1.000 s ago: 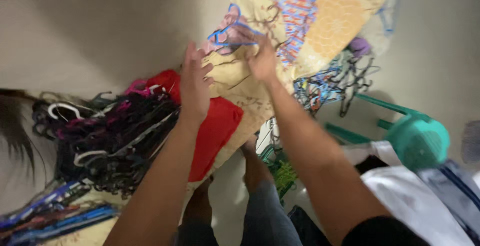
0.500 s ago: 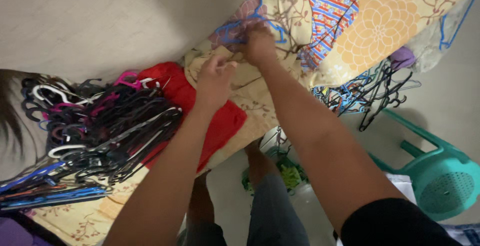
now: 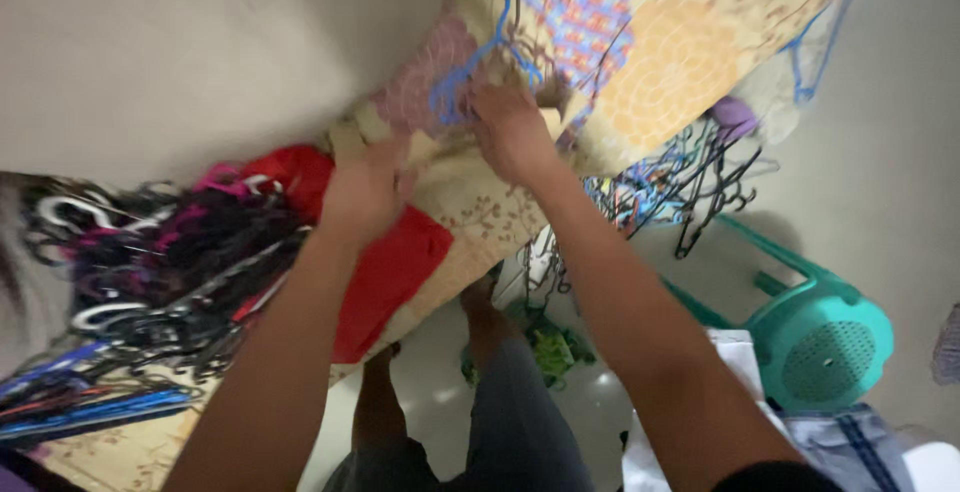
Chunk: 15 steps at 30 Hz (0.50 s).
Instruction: The person untangles and sorts clothes hangers by hand on a bed, organizing them into different piles based on color and material.
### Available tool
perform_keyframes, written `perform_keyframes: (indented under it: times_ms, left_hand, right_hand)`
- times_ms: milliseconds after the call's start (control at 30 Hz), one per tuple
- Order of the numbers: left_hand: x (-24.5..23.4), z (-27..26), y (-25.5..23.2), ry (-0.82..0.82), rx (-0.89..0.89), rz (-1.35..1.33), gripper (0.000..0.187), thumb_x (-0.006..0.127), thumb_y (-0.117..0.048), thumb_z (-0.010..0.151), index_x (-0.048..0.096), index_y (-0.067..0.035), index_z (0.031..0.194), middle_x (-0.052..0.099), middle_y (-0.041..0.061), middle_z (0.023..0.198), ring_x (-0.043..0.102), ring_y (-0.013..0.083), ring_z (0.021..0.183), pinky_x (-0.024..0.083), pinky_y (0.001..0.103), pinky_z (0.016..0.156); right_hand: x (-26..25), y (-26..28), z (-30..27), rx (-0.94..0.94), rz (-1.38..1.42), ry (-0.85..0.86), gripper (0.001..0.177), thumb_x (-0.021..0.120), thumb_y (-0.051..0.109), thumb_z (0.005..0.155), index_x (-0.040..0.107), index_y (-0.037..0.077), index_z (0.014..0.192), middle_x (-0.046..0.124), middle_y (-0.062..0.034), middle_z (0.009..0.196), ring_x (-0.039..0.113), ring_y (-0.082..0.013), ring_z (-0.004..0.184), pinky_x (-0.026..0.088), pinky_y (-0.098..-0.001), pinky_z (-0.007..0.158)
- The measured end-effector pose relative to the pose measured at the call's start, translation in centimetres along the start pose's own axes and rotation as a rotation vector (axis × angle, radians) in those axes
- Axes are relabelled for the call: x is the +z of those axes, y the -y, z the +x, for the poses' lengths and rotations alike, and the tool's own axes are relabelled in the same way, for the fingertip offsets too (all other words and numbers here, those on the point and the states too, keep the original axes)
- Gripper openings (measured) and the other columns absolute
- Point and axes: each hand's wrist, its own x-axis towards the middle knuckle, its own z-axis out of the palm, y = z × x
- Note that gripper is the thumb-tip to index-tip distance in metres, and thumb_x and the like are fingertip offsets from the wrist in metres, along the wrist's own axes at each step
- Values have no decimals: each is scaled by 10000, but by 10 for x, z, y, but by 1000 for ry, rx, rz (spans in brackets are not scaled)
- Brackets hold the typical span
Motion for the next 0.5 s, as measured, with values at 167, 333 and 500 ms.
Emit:
perform_keyframes:
  times_ms: [167,333,500]
  left_hand:
    - [-103,-56,-106,-272,86,-139,315,650,-117,951,662,-32,1255,701,196,1128,681,398,992,564,471,820]
    - [-205,-106,-179,-446,166,-32,214,669,-47,906,734,-40,1110,708,142,952,686,349,864,564,439,746]
    - [-262,-142,-228,-797,295,-14,162,666,1,905,702,-32,1059,696,138,972,675,336,879,558,410,770]
  right_hand:
    - [-102,99,12,84,141,-53,176,680,81,908,619,32,1065,653,-204,1020,610,-430,1025,475,-511,904]
    - [-185,205,37,-57,209,-128,431,832,264,801,567,-33,968,571,-247,935,549,-446,894,455,-515,769]
    - [-224,262,70,5,225,-227,262,803,122,806,567,10,782,569,-163,791,550,-359,799,430,-466,736]
